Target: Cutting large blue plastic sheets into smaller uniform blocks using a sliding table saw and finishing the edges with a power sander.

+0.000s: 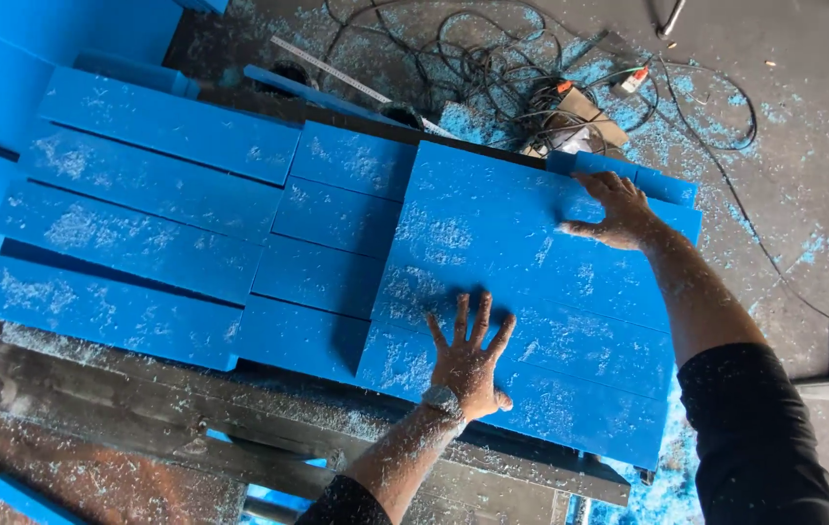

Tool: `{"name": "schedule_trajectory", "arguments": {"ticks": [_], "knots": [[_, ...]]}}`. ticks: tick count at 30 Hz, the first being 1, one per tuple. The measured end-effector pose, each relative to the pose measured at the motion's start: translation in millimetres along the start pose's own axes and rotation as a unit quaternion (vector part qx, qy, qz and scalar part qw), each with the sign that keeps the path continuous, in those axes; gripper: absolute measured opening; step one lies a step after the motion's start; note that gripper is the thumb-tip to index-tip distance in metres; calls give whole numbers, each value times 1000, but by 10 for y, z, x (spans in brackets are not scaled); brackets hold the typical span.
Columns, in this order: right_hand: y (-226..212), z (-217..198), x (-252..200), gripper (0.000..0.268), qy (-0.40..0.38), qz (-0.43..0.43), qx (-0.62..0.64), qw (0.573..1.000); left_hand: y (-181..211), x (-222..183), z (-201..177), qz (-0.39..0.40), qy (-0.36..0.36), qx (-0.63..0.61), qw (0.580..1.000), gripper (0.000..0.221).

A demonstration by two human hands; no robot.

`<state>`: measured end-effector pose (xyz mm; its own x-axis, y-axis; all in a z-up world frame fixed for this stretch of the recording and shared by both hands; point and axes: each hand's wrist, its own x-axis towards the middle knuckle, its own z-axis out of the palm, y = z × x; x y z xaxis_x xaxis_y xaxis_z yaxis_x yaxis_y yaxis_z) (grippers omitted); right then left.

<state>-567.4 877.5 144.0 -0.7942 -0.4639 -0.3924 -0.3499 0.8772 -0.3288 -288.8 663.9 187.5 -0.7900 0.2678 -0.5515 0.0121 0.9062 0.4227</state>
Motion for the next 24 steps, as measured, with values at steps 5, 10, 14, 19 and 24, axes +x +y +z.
{"name": "schedule_trajectory", "arguments": {"ticks": [5,10,14,19,24], "knots": [[-76,111,12,99,-12,36,-59,998,-42,206,432,24,124,-33,991,131],[254,829,-46,77,138,-47,-106,984,3,4,1098,10,354,-1,935,103],[1389,1830,-432,23,254,-210,145,933,-403,-1282,1228,88,541,-181,817,21],[476,1822,-2168,31,240,-255,324,879,-2178,-2650,3175,-105,543,-466,691,43],[-317,2140,-3538,57,256,-30,-1,966,-3519,-4143,3590,-532,525,-95,657,47]]}}
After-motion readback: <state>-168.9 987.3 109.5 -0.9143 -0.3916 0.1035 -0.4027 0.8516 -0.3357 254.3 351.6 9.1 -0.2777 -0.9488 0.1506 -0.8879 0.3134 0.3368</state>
